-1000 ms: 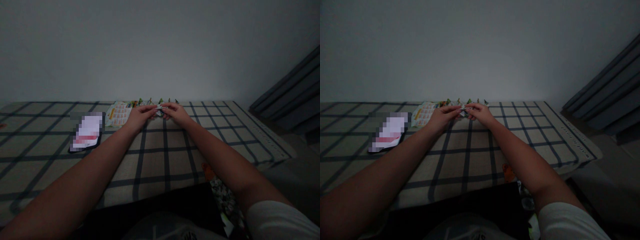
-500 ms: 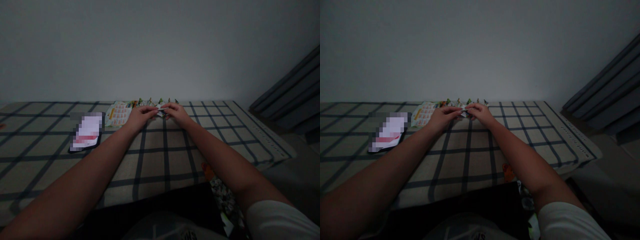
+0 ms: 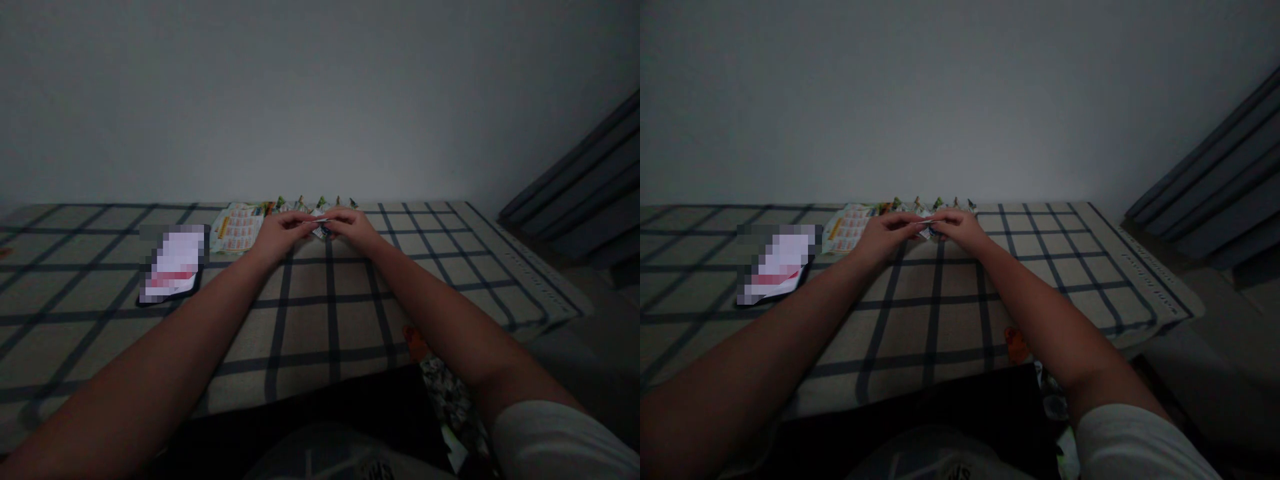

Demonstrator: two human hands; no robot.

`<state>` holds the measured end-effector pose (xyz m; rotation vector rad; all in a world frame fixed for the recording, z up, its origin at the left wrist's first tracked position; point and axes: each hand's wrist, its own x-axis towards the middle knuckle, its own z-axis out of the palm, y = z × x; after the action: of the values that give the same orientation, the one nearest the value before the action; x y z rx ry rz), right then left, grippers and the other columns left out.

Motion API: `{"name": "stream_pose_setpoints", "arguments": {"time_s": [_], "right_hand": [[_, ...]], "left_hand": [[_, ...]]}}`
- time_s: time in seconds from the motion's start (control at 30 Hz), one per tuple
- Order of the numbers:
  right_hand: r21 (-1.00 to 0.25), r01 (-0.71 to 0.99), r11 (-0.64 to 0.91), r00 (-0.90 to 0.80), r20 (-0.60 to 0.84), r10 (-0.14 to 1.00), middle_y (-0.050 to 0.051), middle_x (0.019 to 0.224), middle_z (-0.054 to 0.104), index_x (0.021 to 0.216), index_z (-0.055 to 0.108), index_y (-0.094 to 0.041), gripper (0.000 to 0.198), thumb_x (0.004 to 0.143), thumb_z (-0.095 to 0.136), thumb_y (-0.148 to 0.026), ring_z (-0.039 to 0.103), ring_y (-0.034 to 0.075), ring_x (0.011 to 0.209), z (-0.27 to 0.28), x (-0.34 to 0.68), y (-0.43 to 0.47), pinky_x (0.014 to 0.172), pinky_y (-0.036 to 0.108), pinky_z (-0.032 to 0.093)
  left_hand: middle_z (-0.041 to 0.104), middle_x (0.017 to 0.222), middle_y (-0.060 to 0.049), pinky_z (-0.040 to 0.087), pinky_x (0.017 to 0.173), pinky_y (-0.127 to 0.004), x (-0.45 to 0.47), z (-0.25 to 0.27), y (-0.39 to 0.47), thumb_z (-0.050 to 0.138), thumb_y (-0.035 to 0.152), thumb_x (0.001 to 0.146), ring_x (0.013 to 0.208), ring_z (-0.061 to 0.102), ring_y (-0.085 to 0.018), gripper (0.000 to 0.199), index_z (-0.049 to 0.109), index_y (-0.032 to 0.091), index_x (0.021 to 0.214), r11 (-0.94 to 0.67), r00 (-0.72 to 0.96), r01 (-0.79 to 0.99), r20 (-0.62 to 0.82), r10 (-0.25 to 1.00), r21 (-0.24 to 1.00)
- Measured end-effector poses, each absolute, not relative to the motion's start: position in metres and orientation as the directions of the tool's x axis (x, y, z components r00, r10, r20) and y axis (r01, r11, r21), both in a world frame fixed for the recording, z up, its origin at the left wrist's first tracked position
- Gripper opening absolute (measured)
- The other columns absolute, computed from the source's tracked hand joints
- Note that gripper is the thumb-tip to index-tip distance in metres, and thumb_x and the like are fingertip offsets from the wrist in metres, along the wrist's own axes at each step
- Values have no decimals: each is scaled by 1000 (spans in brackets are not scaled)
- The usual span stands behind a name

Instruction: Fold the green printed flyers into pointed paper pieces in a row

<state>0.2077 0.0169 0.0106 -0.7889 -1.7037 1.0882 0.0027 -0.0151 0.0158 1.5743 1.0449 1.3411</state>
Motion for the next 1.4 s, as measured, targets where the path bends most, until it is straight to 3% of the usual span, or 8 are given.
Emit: {"name": "stream_pose_setpoints", "arguments": {"time_s": [0.3,0.43,0.63,0.77,0.97,1.4], "right_hand": [[-930,-34,365,-353,353,866,6,105,74,104,81,-21,40,72,85,-46,67,17,91,11,207,19,71,28,60],[-942,-62,330,-341,331,880,6,101,76,98,80,-20,39,69,87,-46,68,17,91,11,207,19,71,28,60],[-950,-41,310,-323,306,895,7,112,76,98,81,-21,34,73,85,-43,69,18,100,13,209,18,80,30,60],[-944,-43,328,-296,325,898,8,112,77,97,82,-20,31,74,84,-40,69,19,100,11,210,20,81,31,60],[-952,-87,295,-299,307,903,7,111,76,110,79,-22,44,73,85,-44,70,19,98,7,210,25,78,31,62],[-954,-50,295,-231,299,926,6,97,78,92,79,-18,32,74,84,-45,71,16,86,10,209,25,81,31,60]], "left_hand": [[79,95,-8,56,82,-33,1,15,-13,92,47,65,85,70,-21,38,84,19,89,-328,59,4,328,943,945],[80,96,-9,58,83,-33,0,14,-11,92,45,66,85,71,-20,37,85,19,91,-317,66,-23,318,946,948],[80,103,-10,61,88,-38,-2,19,-12,95,46,63,91,73,-23,49,84,19,102,-306,56,-62,309,949,950],[80,92,-10,61,88,-37,-4,18,-9,94,49,63,84,74,-21,46,84,17,94,-305,46,-37,306,951,952],[80,86,-7,62,87,-35,-5,16,-6,91,50,67,78,74,-20,41,84,18,92,-323,22,19,323,946,946],[81,86,-7,60,83,-33,-8,15,-5,89,51,69,81,74,-20,40,84,19,92,-338,29,99,337,941,936]]}}
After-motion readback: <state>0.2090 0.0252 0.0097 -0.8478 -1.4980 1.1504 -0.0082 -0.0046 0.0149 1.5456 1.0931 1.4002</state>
